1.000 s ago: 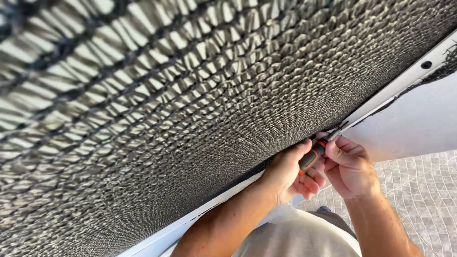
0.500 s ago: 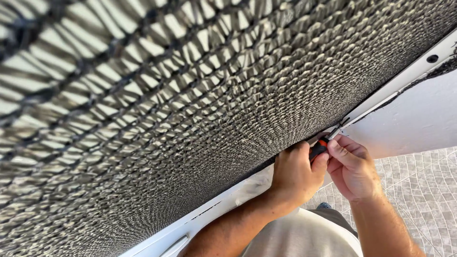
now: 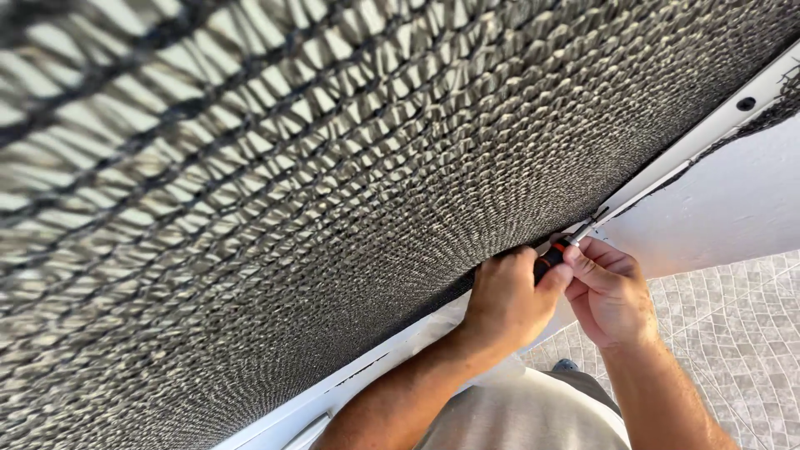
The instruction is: Installing a mesh screen into a frame using a screwdriver to tuck it into the channel
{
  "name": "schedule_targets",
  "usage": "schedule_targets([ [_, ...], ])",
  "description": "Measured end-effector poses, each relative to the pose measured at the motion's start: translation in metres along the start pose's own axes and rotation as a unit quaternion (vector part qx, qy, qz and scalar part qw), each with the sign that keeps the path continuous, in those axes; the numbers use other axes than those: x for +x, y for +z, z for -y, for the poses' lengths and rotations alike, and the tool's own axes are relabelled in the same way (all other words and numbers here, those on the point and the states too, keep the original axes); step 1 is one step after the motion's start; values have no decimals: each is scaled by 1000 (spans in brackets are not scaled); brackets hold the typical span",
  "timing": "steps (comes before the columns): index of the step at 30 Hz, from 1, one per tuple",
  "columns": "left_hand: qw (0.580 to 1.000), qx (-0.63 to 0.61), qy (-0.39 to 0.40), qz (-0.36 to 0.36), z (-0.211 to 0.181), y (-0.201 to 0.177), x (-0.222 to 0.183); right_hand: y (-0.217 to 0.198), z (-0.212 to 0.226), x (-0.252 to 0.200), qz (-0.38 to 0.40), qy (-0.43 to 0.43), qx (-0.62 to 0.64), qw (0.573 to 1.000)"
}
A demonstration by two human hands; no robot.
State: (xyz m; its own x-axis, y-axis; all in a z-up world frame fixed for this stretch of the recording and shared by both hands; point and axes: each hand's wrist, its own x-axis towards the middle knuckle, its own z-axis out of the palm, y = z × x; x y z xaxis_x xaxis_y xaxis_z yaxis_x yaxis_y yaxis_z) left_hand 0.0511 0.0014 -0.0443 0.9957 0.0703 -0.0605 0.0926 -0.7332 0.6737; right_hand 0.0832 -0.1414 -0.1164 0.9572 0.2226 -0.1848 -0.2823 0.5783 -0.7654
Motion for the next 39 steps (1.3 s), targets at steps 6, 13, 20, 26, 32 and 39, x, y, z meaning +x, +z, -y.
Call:
schedule_targets([
  [6, 955, -184, -150, 175, -15, -45, -3, 0, 3, -1, 42, -8, 3, 999],
  [13, 999, -29, -14, 15, 22, 17, 0, -4, 10, 2, 18, 24, -9, 1000],
  [20, 993, 55, 57, -87, 15, 23, -8, -3, 5, 4, 3, 18, 7, 1000],
  [26, 984, 103, 83, -119, 18, 28, -9, 1, 8, 7, -120, -12, 24, 992],
  [32, 981, 135, 82, -115, 12, 20, -7, -3, 6, 23, -143, -15, 137, 980],
  [39, 979, 165, 64, -103, -3, 10, -7, -7, 8, 30, -177, 45, 185, 966],
])
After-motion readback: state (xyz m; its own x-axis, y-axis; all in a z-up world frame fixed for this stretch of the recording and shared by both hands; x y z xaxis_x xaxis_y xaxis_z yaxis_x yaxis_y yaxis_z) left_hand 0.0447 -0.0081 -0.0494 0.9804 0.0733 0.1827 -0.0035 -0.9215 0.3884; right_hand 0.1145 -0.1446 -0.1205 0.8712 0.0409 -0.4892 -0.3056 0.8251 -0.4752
